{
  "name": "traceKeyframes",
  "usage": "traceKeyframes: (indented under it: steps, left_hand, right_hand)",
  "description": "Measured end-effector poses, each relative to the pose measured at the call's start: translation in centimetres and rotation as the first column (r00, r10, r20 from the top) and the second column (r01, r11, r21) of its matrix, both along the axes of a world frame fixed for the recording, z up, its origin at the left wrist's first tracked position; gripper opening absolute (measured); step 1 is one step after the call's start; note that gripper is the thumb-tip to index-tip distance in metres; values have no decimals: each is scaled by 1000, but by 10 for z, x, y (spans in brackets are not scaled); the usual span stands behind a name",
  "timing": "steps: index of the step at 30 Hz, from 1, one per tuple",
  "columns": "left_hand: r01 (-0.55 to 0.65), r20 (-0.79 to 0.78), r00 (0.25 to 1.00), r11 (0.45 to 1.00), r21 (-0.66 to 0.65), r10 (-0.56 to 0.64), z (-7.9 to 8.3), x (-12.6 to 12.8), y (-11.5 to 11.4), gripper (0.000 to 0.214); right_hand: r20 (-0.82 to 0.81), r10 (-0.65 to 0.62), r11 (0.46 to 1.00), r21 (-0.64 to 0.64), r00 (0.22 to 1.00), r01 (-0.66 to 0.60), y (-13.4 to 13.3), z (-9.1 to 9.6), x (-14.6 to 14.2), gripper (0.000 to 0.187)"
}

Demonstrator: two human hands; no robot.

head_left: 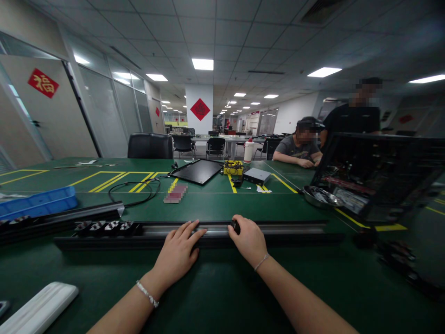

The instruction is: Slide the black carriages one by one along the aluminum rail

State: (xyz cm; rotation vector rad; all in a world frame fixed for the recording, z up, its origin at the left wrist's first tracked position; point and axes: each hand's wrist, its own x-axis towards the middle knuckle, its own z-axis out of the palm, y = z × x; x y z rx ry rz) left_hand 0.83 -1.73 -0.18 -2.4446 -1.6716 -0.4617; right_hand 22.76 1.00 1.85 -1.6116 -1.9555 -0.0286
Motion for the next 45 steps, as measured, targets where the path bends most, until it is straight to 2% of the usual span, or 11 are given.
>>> traceKeyframes:
  steps: [35, 45]
  left_hand:
    - [-2, 4, 1000, 1000, -3, 3, 3, 1, -2, 53]
    - [-2, 7, 1000, 1000, -7, 2, 1, 0, 0, 54]
  right_hand:
    - [41, -25, 999, 41, 999, 23, 2, -3, 7, 15]
    - [-3, -38, 999, 22, 999, 38, 2, -1, 7, 20]
